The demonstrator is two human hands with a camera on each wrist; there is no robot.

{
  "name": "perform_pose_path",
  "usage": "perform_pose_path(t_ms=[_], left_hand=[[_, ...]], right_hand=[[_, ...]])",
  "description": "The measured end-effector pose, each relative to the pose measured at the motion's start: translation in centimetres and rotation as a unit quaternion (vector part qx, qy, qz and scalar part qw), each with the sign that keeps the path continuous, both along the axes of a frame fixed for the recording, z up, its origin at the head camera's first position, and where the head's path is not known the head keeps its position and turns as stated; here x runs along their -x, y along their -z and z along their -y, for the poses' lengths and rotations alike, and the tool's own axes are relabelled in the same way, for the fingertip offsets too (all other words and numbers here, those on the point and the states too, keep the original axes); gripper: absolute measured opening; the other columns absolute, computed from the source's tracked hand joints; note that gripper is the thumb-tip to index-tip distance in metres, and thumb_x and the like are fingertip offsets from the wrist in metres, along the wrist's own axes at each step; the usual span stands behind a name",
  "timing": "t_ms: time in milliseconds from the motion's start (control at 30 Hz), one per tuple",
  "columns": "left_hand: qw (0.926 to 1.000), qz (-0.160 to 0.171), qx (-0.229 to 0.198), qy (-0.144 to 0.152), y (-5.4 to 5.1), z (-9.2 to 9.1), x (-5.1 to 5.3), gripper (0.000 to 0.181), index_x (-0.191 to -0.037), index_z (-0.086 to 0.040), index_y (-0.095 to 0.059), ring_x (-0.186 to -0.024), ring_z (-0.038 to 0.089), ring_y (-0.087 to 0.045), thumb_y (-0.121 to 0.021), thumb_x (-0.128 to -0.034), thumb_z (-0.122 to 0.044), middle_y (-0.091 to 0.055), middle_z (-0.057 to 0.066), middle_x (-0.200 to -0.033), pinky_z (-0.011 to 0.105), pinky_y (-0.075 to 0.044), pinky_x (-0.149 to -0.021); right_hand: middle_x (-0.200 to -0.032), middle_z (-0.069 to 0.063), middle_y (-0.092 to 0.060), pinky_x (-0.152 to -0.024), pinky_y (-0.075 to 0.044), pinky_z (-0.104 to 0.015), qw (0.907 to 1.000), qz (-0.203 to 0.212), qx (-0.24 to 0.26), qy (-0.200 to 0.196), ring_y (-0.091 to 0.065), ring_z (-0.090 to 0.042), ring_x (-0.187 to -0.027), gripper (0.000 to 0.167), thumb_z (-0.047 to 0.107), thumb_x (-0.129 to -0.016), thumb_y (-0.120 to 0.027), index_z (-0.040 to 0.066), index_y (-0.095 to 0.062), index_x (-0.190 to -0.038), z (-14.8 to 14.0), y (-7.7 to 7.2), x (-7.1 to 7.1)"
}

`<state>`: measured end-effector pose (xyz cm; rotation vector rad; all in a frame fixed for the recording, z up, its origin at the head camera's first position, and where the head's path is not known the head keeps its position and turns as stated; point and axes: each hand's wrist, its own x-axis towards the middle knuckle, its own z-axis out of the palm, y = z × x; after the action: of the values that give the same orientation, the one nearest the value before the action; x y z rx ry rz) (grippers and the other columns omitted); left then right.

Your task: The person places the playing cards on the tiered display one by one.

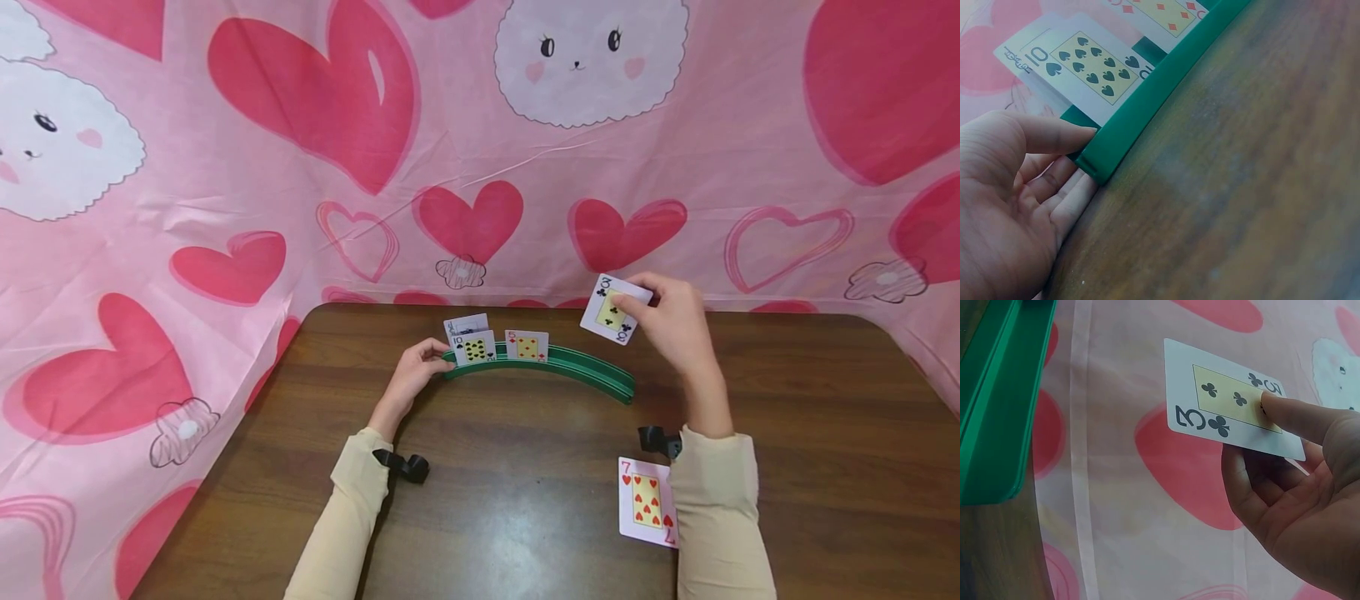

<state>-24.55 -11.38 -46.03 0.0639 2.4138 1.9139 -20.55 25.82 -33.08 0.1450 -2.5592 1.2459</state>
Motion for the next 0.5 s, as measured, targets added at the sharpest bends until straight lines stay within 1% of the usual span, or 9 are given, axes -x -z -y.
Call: perform_pose_path(t_ms=[100, 333, 400, 500], left_hand=[[1.0000, 0.003, -0.001, 0.000, 0.01, 0.03, 0.01, 0.016, -0.103, 0.004, -0.071, -0.092, 0.018, -0.064, -0.072, -0.0877, 0.002, -0.073, 0.012, -0.099, 0.029, -0.050, -0.084], [1.0000, 0.003, -0.006, -0.001, 0.21, 0.03, 0.12, 0.016, -0.103, 0.004, -0.071, -0.091, 0.017, -0.064, -0.072, -0.0873, 0.002, -0.073, 0.011, -0.099, 0.027, -0.050, -0.082], [1.0000, 0.001, -0.007, -0.001, 0.23, 0.02, 0.12, 0.016, -0.103, 0.004, -0.071, -0.091, 0.017, -0.064, -0.072, -0.0872, 0.002, -0.073, 0.012, -0.099, 0.026, -0.050, -0.082], [1.0000, 0.000, -0.008, 0.000, 0.19, -0.01, 0.10, 0.016, -0.104, 0.004, -0.071, -0.092, 0.017, -0.064, -0.071, -0.0876, 0.002, -0.073, 0.012, -0.100, 0.027, -0.050, -0.082]], right_hand=[[-0.110, -0.028, -0.071, -0.064, -0.049, -0.016, 1.0000, 0.000, -0.004, -0.007, -0.062, -0.011, -0.078, 0.036, 0.026, -0.099, -0.070, -0.004, -0.071, -0.120, 0.13, 0.15, 0.03], [-0.108, -0.028, -0.071, -0.065, -0.049, -0.016, 0.9993, 0.006, -0.020, -0.032, -0.065, -0.034, -0.087, 0.034, 0.024, -0.099, -0.070, -0.004, -0.070, -0.119, 0.39, 0.63, 0.24], [-0.107, -0.027, -0.071, -0.065, -0.049, -0.017, 0.9989, 0.010, -0.028, -0.038, -0.065, -0.036, -0.088, 0.034, 0.024, -0.099, -0.071, -0.004, -0.070, -0.118, 0.46, 0.77, 0.34], [-0.106, -0.026, -0.071, -0.065, -0.048, -0.018, 0.9981, 0.016, -0.040, -0.045, -0.065, -0.036, -0.088, 0.033, 0.024, -0.099, -0.071, -0.004, -0.071, -0.117, 0.55, 0.99, 0.47]])
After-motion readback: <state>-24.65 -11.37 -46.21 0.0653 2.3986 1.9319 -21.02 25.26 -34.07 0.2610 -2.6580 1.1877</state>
